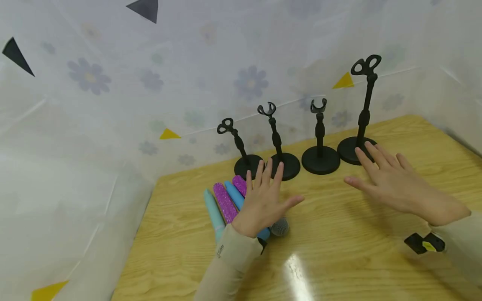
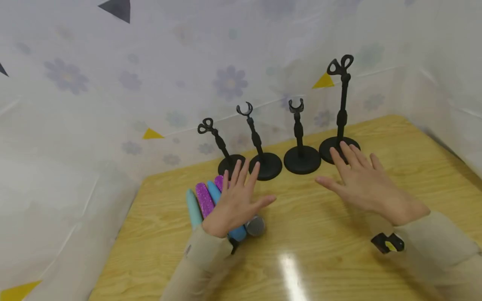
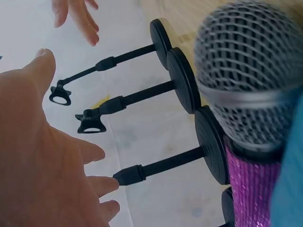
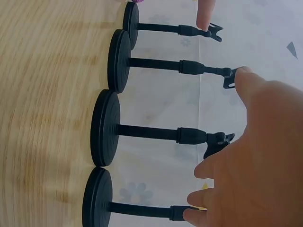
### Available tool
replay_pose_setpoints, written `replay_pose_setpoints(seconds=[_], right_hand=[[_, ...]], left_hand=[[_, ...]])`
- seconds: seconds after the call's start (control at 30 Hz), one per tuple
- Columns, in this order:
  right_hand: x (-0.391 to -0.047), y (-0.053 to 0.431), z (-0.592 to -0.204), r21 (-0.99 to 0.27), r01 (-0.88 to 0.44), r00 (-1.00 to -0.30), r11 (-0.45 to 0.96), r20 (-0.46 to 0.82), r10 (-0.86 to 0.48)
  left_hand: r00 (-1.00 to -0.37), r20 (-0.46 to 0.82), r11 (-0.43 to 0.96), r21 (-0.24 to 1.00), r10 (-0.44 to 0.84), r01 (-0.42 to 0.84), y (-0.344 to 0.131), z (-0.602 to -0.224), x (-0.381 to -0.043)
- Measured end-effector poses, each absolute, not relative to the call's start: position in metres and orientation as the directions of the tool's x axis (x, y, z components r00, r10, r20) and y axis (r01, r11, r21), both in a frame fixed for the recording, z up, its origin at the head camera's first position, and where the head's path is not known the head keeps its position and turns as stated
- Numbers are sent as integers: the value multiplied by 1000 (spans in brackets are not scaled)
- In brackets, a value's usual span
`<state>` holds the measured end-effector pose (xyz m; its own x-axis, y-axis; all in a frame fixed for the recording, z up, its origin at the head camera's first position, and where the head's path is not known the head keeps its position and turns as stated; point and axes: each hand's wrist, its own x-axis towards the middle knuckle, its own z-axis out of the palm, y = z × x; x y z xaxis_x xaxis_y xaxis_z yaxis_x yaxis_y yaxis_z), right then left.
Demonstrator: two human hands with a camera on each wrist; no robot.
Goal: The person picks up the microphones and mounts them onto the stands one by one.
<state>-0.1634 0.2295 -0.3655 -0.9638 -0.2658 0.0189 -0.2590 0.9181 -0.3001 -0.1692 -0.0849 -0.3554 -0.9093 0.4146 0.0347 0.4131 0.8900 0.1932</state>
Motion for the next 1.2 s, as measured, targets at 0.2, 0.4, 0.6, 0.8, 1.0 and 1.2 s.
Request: replay_pose_setpoints(seconds=[0.2,0.4,0.6,0.8,1.0,1.2], right_hand=[[-166,238,-361,-305,-258,-964,917,20,-265],[-175,247,-355,-310,-261,-965,914,68,-252],[-188,255,-349,-392,-235,-971,890,64,-229],[-197,259,-342,-470,-196,-980,861,67,-186],[-207,257,-335,-492,-210,-977,845,141,-161],[-217,254,-326,-514,-218,-973,829,186,-140]], left_hand=[[-889,2,859,258,457,442,-67,-350,-173],[-860,13,814,314,510,488,-48,-345,-177],[-828,23,740,436,560,513,-26,-351,-184],[-811,43,654,567,584,501,-8,-359,-193],[-821,49,614,639,568,463,15,-361,-204],[-837,81,619,636,542,462,41,-356,-214]])
